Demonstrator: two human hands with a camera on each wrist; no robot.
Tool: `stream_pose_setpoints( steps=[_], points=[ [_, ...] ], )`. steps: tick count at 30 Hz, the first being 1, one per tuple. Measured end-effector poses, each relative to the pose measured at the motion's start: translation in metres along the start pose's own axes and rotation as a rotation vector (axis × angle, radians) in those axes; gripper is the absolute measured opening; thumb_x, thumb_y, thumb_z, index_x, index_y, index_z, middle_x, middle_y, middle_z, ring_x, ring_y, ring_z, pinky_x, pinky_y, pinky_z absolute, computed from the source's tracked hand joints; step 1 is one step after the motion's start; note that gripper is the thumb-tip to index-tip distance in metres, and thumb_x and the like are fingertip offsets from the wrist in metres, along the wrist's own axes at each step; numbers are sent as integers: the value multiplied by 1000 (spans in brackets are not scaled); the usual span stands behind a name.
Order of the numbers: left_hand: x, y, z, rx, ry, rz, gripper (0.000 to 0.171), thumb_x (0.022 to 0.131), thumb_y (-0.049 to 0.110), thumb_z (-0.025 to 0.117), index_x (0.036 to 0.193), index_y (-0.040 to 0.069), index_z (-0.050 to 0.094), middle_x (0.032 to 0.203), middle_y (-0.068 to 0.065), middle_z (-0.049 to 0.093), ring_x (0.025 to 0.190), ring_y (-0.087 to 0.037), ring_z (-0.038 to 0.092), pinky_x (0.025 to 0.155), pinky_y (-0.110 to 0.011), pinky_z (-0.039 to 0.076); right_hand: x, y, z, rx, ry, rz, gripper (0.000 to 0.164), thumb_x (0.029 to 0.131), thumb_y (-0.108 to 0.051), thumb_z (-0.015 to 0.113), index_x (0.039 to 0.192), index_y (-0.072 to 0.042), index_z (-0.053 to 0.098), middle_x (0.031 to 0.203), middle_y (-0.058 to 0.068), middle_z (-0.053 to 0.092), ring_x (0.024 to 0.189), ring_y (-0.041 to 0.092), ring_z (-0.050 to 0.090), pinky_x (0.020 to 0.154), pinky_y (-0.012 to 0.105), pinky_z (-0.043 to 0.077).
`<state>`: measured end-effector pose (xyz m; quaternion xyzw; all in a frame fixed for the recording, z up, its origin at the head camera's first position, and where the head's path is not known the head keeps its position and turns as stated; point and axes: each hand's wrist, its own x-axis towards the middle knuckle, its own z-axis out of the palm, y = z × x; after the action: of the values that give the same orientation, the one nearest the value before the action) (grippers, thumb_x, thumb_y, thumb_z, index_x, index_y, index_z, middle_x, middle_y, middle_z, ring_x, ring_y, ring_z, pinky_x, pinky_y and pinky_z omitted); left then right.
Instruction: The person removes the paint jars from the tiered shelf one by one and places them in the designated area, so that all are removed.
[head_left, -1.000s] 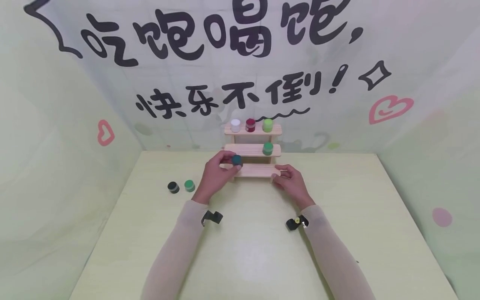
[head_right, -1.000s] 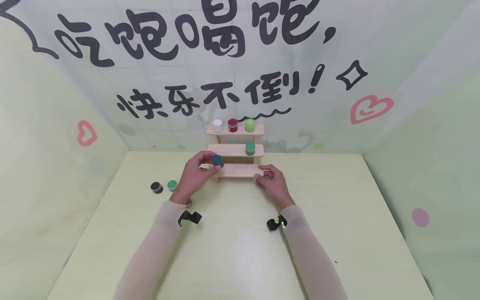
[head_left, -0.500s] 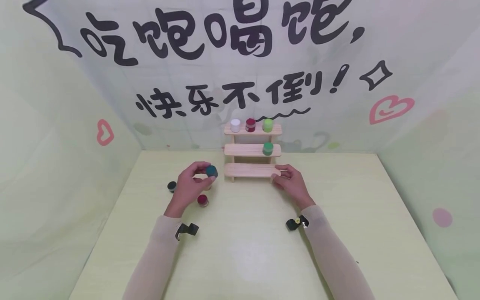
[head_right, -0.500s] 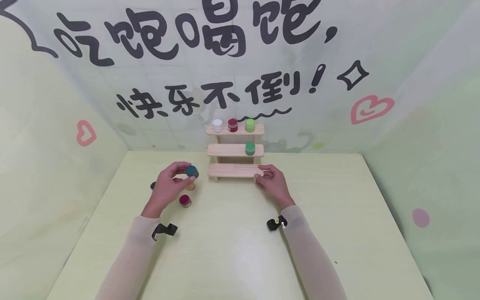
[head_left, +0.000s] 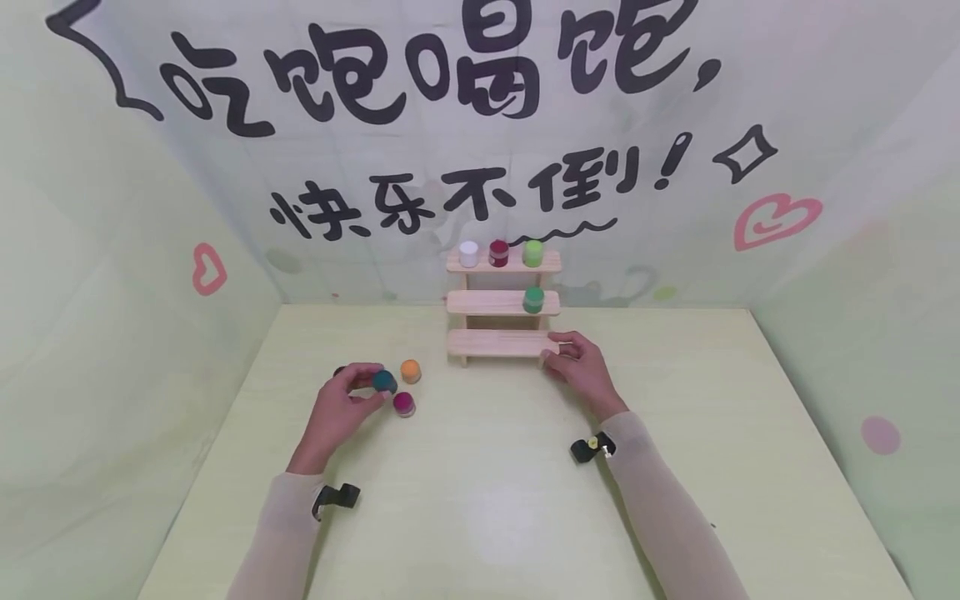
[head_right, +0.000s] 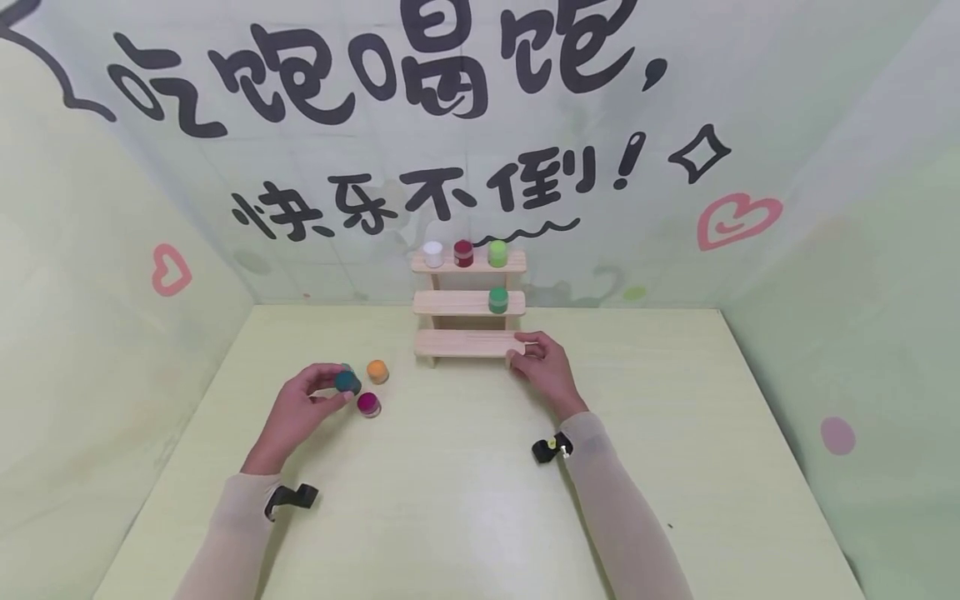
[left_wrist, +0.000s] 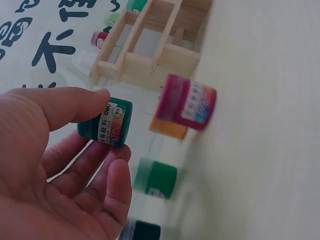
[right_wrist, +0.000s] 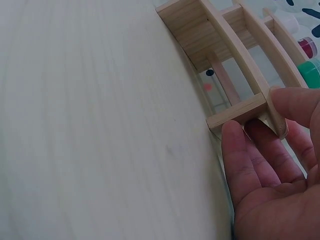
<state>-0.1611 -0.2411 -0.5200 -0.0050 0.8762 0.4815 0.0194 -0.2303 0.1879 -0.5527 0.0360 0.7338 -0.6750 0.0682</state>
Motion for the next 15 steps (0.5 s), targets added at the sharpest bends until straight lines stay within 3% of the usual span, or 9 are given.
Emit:
stream_pose_setpoints(
  steps=[9,15],
  points=[
    [-8,-26,-4,105,-36,-56,44,94,19,81,135,13,64,131,-15,72,124,-34,67,102,-50,56,-1,-1,0,-5,11,-2,47,96,-18,80,138,-10,63,99,2,73,91,11,75,86,28,64],
    [-9,-34,-3,165,-55,-76,43,94,19,80,134,14,64,124,-15,73,118,-34,69,101,-54,53,0,1,0,-5,10,7,47,96,-20,80,139,-10,63,102,2,73,92,10,76,87,28,64]
  ],
)
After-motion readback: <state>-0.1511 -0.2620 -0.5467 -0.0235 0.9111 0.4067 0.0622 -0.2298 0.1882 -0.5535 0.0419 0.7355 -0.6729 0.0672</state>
